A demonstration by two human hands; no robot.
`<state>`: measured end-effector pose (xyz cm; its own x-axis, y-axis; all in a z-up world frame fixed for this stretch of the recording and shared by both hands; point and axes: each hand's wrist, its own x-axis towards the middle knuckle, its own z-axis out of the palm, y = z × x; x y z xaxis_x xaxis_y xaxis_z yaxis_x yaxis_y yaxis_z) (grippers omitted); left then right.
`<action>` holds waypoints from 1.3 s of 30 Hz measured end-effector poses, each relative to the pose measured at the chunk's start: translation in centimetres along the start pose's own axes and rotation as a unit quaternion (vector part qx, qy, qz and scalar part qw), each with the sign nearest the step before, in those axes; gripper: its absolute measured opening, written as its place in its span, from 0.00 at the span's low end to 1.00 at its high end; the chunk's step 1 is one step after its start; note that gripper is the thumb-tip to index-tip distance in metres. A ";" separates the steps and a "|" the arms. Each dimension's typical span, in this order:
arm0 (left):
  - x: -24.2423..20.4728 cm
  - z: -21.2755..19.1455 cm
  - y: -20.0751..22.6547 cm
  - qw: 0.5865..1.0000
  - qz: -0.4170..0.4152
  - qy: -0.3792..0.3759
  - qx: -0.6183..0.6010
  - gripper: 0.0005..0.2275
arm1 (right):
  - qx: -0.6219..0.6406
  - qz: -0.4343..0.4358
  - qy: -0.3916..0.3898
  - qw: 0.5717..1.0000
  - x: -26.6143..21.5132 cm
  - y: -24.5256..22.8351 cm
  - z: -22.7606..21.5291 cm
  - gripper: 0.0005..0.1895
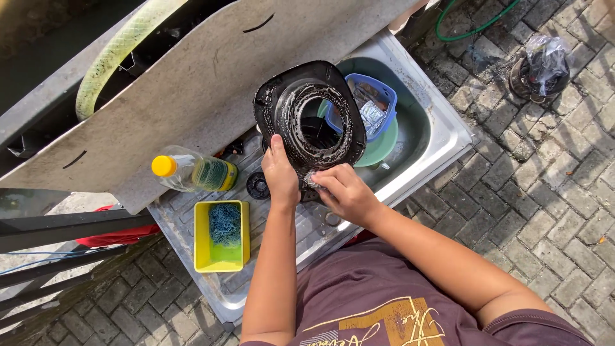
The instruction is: Scrubbing a black metal stove burner support with a steel wool pad and dish soap at an outdoor sink.
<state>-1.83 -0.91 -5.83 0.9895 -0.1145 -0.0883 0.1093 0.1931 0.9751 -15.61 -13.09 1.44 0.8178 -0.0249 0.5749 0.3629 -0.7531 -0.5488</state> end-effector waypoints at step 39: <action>-0.9 -3.1 5.7 0.992 -0.091 -0.050 -0.075 0.27 | -0.011 0.264 0.199 0.944 4.7 12.1 -3.6 0.14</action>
<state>-1.84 3.28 -0.79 0.9386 -0.2558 -0.2317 0.3051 0.3015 0.9033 -8.98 -24.67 -0.36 0.6478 -0.6419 0.4102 -0.0609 -0.5805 -0.8120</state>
